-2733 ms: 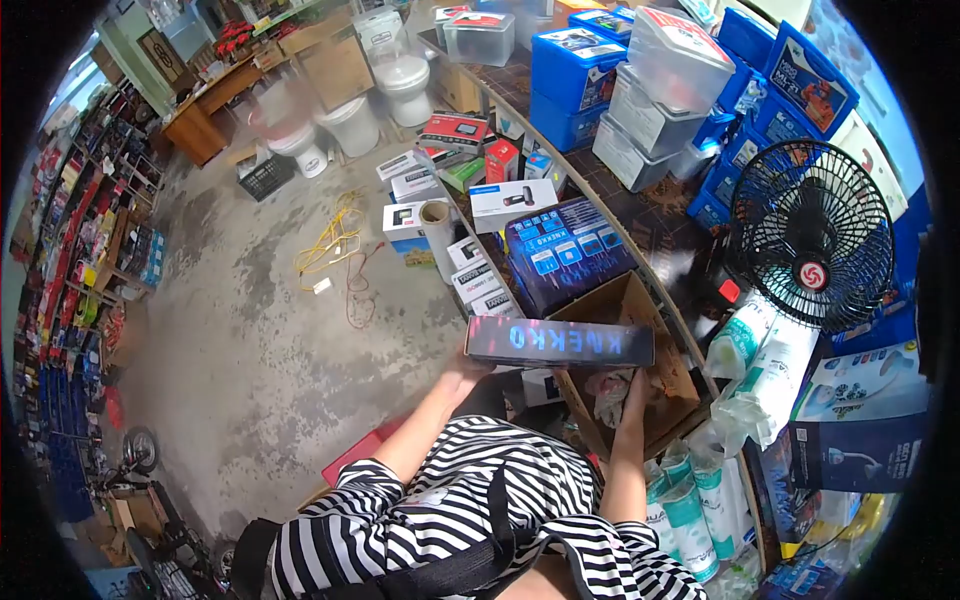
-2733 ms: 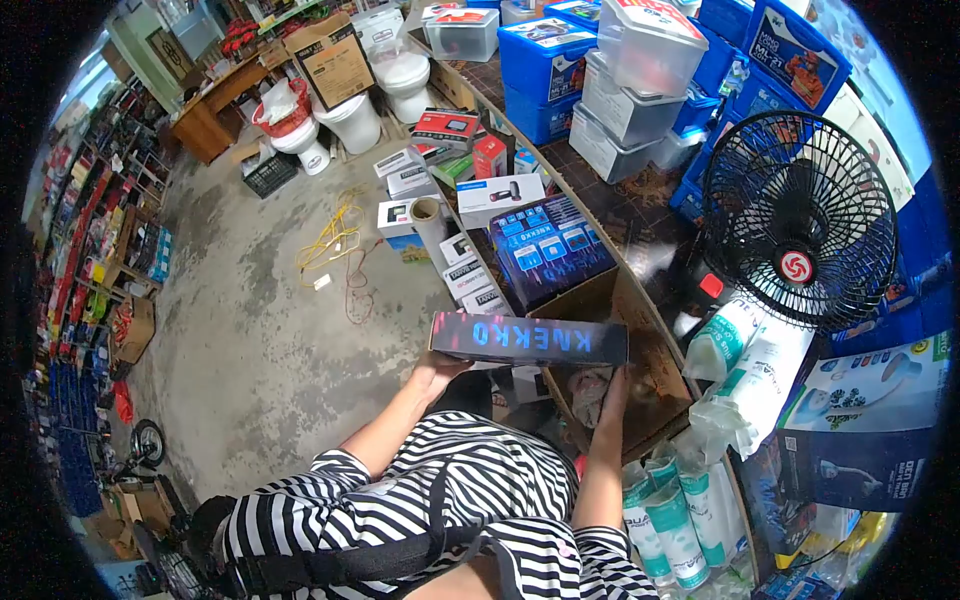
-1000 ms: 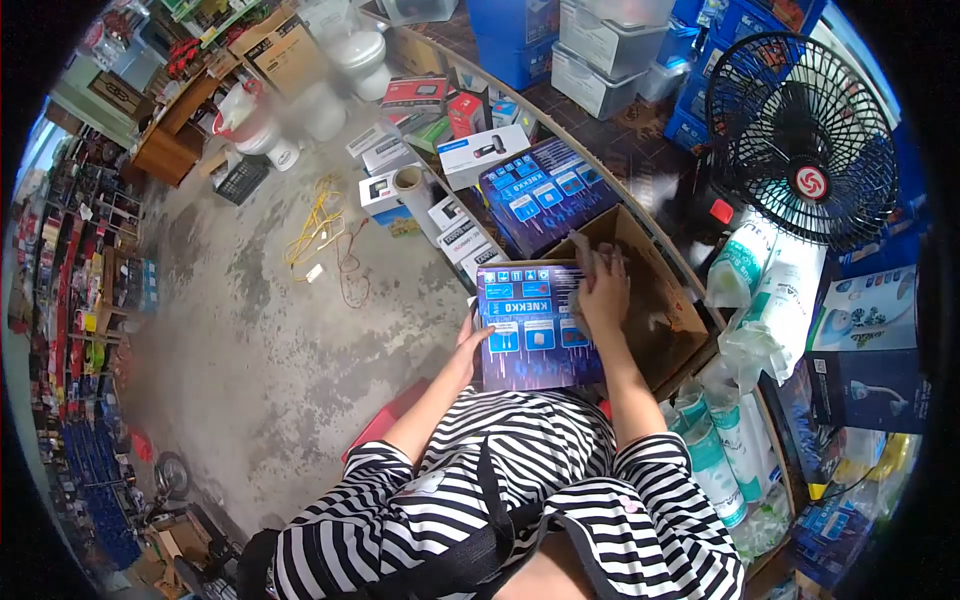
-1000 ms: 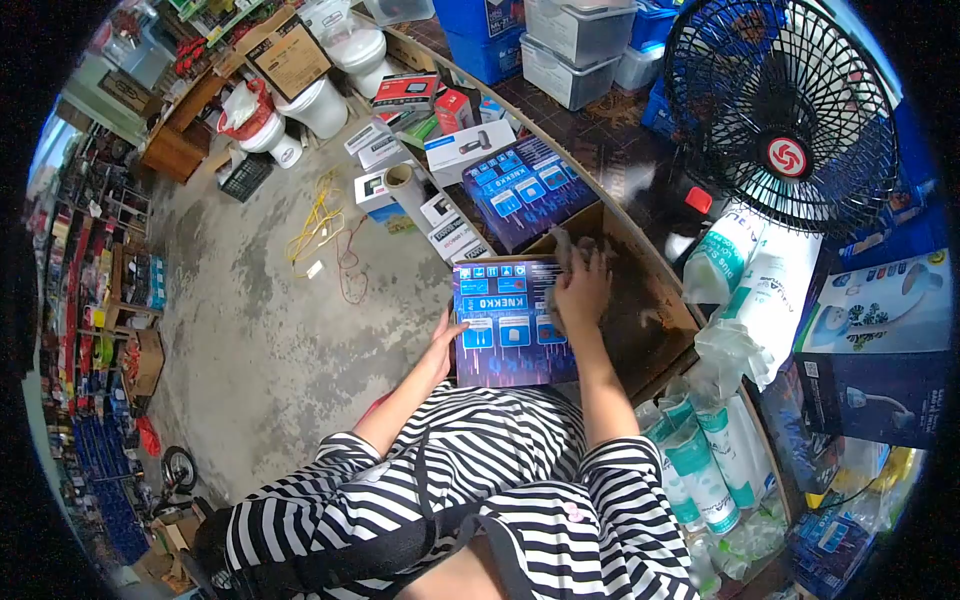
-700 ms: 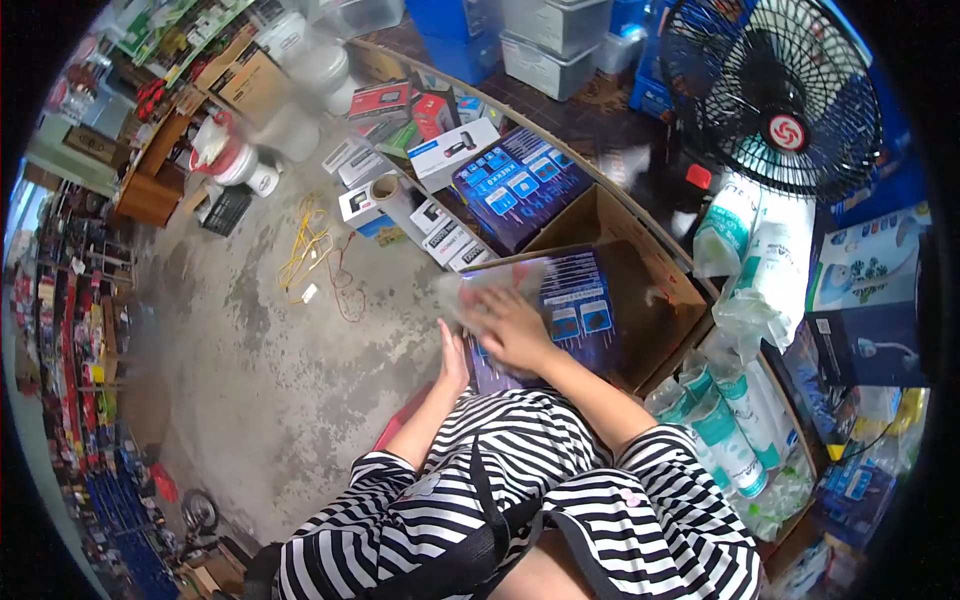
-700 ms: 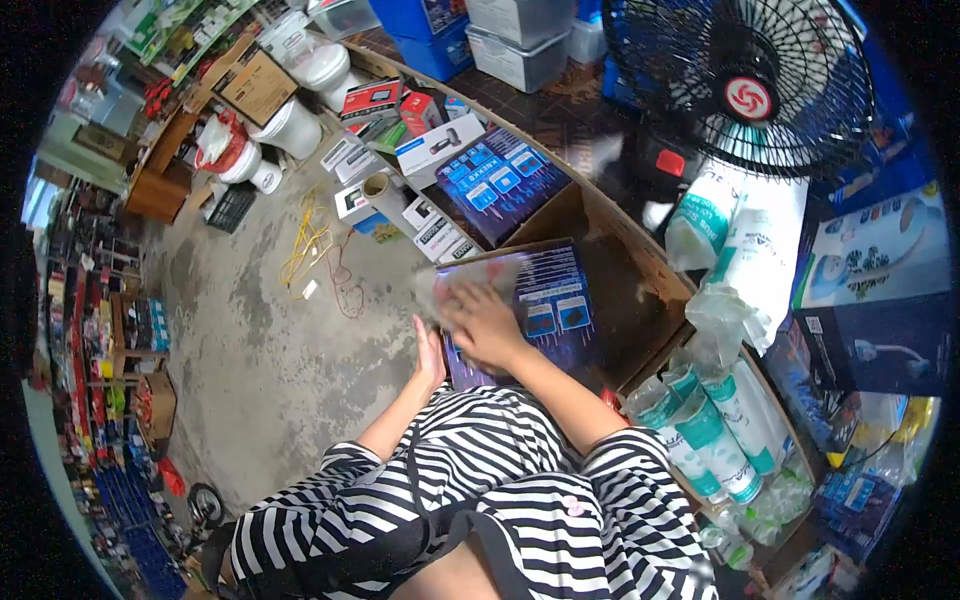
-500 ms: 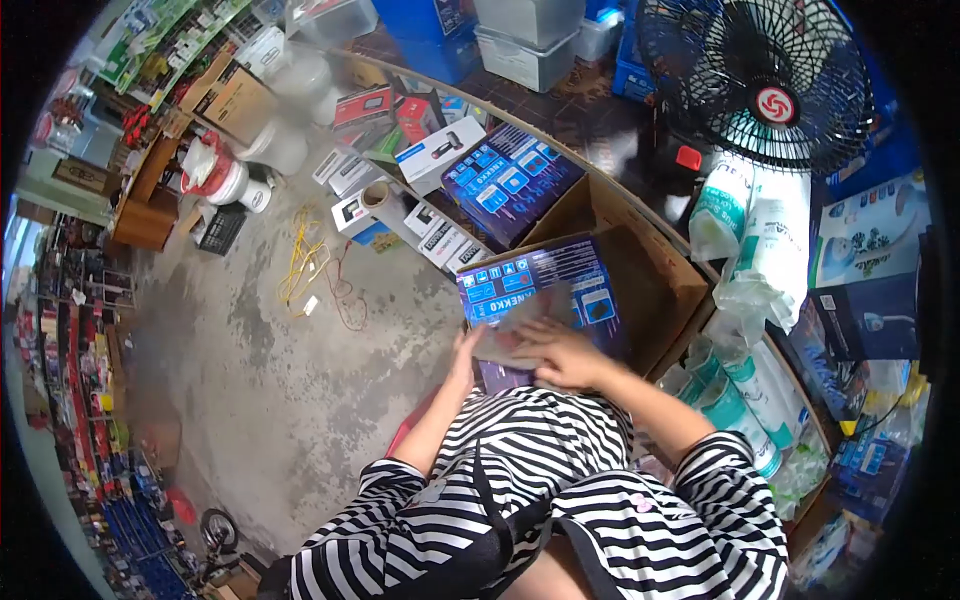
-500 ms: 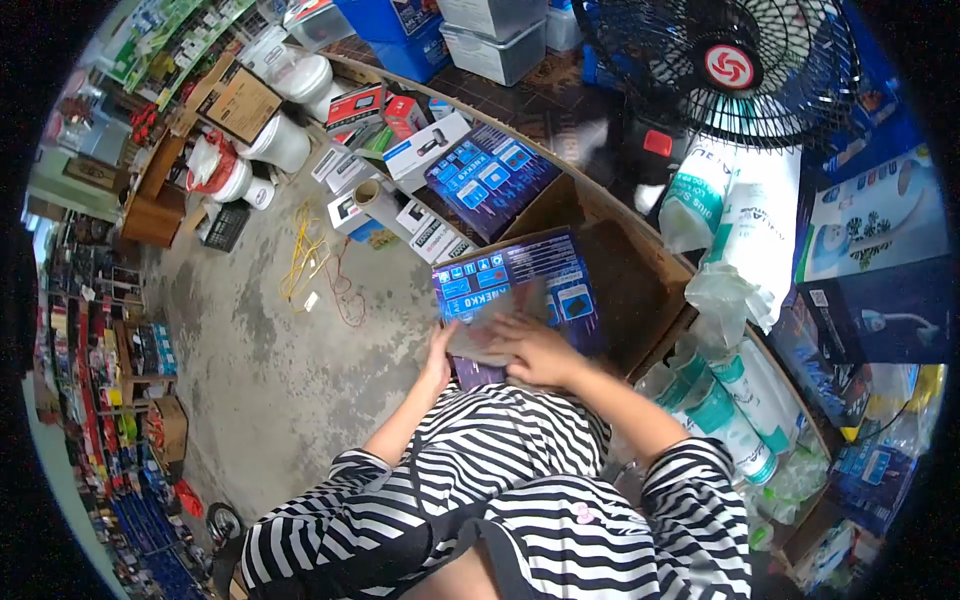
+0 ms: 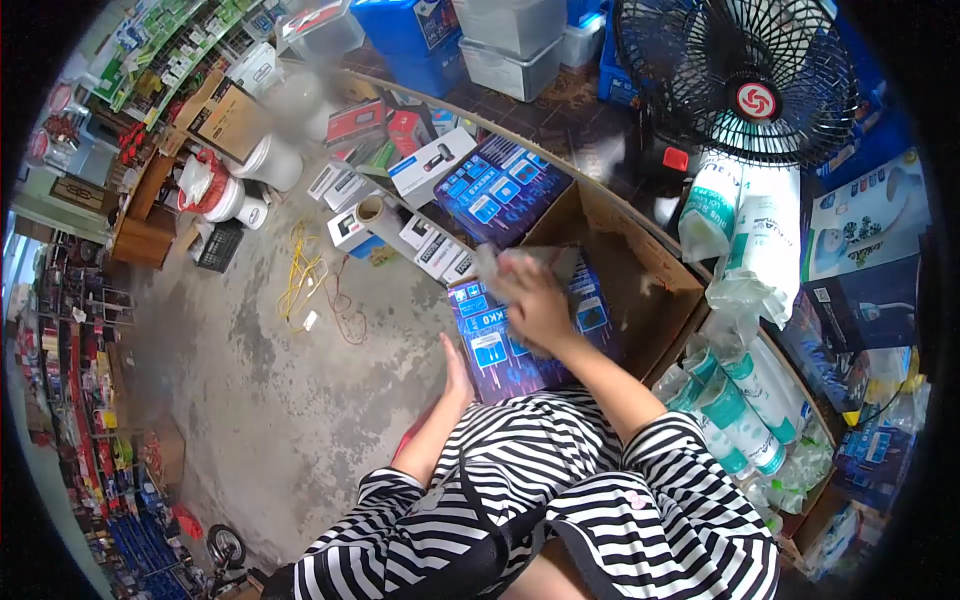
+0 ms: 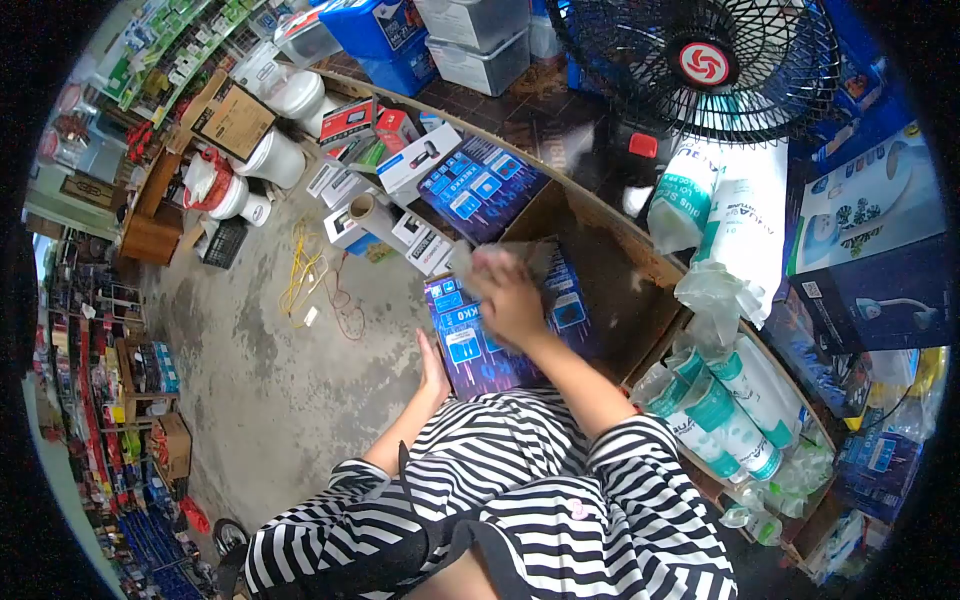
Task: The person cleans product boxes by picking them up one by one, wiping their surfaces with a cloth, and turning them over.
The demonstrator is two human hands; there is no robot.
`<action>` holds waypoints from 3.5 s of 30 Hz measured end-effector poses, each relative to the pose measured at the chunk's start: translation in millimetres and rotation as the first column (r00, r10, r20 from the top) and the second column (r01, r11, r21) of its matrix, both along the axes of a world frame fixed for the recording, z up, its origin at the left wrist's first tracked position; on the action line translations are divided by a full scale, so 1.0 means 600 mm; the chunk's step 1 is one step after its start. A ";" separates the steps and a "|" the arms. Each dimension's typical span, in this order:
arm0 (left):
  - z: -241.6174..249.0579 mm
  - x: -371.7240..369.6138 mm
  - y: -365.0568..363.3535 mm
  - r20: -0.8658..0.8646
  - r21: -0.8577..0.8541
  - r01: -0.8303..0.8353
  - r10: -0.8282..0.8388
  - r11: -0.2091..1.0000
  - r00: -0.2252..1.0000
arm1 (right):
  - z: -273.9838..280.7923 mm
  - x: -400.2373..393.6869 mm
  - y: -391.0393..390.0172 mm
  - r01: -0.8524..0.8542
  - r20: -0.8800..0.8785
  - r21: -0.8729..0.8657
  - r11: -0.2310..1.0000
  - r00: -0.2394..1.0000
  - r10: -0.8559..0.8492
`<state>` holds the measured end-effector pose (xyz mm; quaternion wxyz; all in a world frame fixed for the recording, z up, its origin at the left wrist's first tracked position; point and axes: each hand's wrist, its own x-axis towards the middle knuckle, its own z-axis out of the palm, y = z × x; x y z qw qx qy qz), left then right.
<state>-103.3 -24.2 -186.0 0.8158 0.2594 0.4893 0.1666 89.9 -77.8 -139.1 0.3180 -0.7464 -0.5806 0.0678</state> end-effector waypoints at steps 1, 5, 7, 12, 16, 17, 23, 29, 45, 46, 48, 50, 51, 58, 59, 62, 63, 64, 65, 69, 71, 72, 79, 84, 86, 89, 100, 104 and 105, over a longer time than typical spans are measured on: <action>-0.010 -0.006 0.000 -0.035 -0.011 -0.023 0.023 1.000 0.999 | 0.008 -0.017 -0.011 -0.067 -0.026 -0.055 0.996 0.997 0.066; -0.008 0.002 -0.002 0.038 0.079 -0.045 0.043 0.996 0.998 | 0.025 -0.040 -0.088 -0.471 -0.105 -0.144 0.870 0.882 0.459; 0.023 0.008 -0.007 -0.027 0.062 -0.025 0.026 0.998 0.999 | 0.031 -0.013 -0.117 -0.529 -0.165 -0.191 0.827 0.847 0.505; 0.003 0.006 -0.004 -0.057 0.115 0.212 -0.207 0.970 0.977 | 0.029 0.078 -0.135 -0.256 -0.026 -0.197 0.946 0.966 0.256; 0.025 0.010 -0.007 -0.089 0.131 0.215 -0.205 0.968 0.975 | -0.008 0.124 -0.086 0.064 0.039 -0.170 0.983 0.998 -0.058; 0.041 0.011 -0.007 -0.120 0.075 0.224 -0.215 0.972 0.969 | -0.020 0.124 -0.068 0.220 0.084 -0.178 0.959 0.974 -0.208; -0.032 -0.009 0.009 0.088 -0.041 0.085 -0.081 0.996 0.993 | -0.006 0.024 -0.011 0.209 0.091 -0.045 0.977 0.975 -0.204; 0.002 -0.003 0.012 0.094 0.057 0.032 -0.037 0.998 0.995 | 0.027 -0.080 -0.054 -0.234 -0.023 -0.150 0.961 0.972 0.233; 0.084 0.024 0.064 0.015 -0.012 0.467 -0.467 0.884 0.884 | -0.032 0.111 -0.177 0.513 -0.365 -0.338 0.789 0.701 -0.613; 0.079 0.024 0.065 0.003 -0.017 0.468 -0.468 0.884 0.884 | -0.059 0.118 -0.178 0.507 -0.367 -0.337 0.793 0.705 -0.607; 0.068 0.024 0.065 0.000 -0.026 0.464 -0.464 0.886 0.886 | -0.103 0.131 -0.179 0.674 -0.251 -0.380 0.633 0.583 -0.772; 0.091 0.027 0.065 0.002 -0.038 0.446 -0.446 0.894 0.895 | -0.176 0.168 -0.206 0.674 -0.367 -0.384 0.631 0.516 -0.774; 0.096 0.028 0.063 0.007 -0.038 0.428 -0.428 0.903 0.904 | -0.197 0.177 -0.213 0.683 -0.470 -0.389 0.619 0.431 -0.771; 0.111 0.034 0.097 0.031 0.013 0.337 -0.337 0.941 0.941 | -0.299 0.199 -0.293 0.543 -0.586 -0.452 0.708 0.418 -0.694; 0.096 0.028 0.111 0.050 0.024 0.329 -0.330 0.944 0.943 | -0.205 0.168 -0.243 0.604 -0.782 -0.348 0.717 0.235 -0.577; 0.104 0.013 0.173 0.031 -0.109 0.347 -0.346 0.932 0.938 | -0.059 0.098 -0.173 0.617 -0.917 -0.135 0.776 0.220 -0.334; 0.095 0.007 0.193 0.031 -0.139 0.332 -0.331 0.933 0.943 | -0.031 0.079 -0.160 0.607 -0.922 -0.073 0.791 0.261 -0.286; 0.046 -0.009 0.209 0.012 -0.131 0.293 -0.294 0.947 0.956 | -0.012 0.061 -0.149 0.604 -0.926 -0.029 0.797 0.285 -0.249; -0.010 -0.028 0.228 -0.008 -0.123 0.255 -0.258 0.959 0.966 | -0.001 0.053 -0.137 0.621 -0.957 -0.034 0.783 0.204 -0.204; 0.070 -0.070 0.344 -0.086 0.065 0.300 -0.294 0.952 0.952 | -0.050 0.044 -0.139 0.651 -0.773 -0.267 0.711 0.297 -0.561; 0.112 -0.091 0.406 -0.173 0.212 0.365 -0.333 0.907 0.927 | -0.068 0.030 -0.124 0.544 -0.836 -0.402 0.737 0.111 -0.537; 0.136 -0.094 0.433 -0.132 0.335 0.384 -0.360 0.860 0.923 | -0.013 0.007 -0.066 0.487 -0.881 -0.471 0.735 -0.305 -0.362; 0.277 -0.105 0.532 -0.816 0.545 0.832 -0.296 -0.104 0.497 | -0.028 -0.109 0.062 -0.090 -0.685 -0.726 0.682 0.182 -0.705; 0.276 -0.088 0.551 -0.834 0.551 0.452 -0.482 -0.701 0.269 | -0.097 -0.159 0.132 0.077 -0.570 -0.541 0.838 -0.766 -0.298; 0.274 -0.072 0.547 -0.886 0.458 0.180 -0.463 -0.870 0.020 | -0.227 -0.177 0.097 -0.183 -0.549 -0.425 0.887 -0.726 -0.413; 0.233 -0.037 0.543 -0.850 0.519 -0.131 -0.527 -0.845 0.030 | -0.270 -0.203 0.094 -0.162 -0.572 -0.532 0.831 -0.655 -0.494; 0.226 0.075 0.570 -0.833 0.395 -0.627 -0.550 -0.671 0.064 | -0.231 -0.253 0.127 0.198 -0.479 -0.606 0.770 -0.864 -0.155; 0.200 0.093 0.566 -0.771 0.466 -0.676 -0.636 -0.571 0.006 | -0.311 -0.294 0.076 0.156 -0.436 -0.680 0.716 -0.872 -0.224; 0.185 0.090 0.572 -0.790 0.458 -0.653 -0.613 -0.603 0.012 | -0.329 -0.302 0.061 0.156 -0.428 -0.710 0.686 -0.870 -0.246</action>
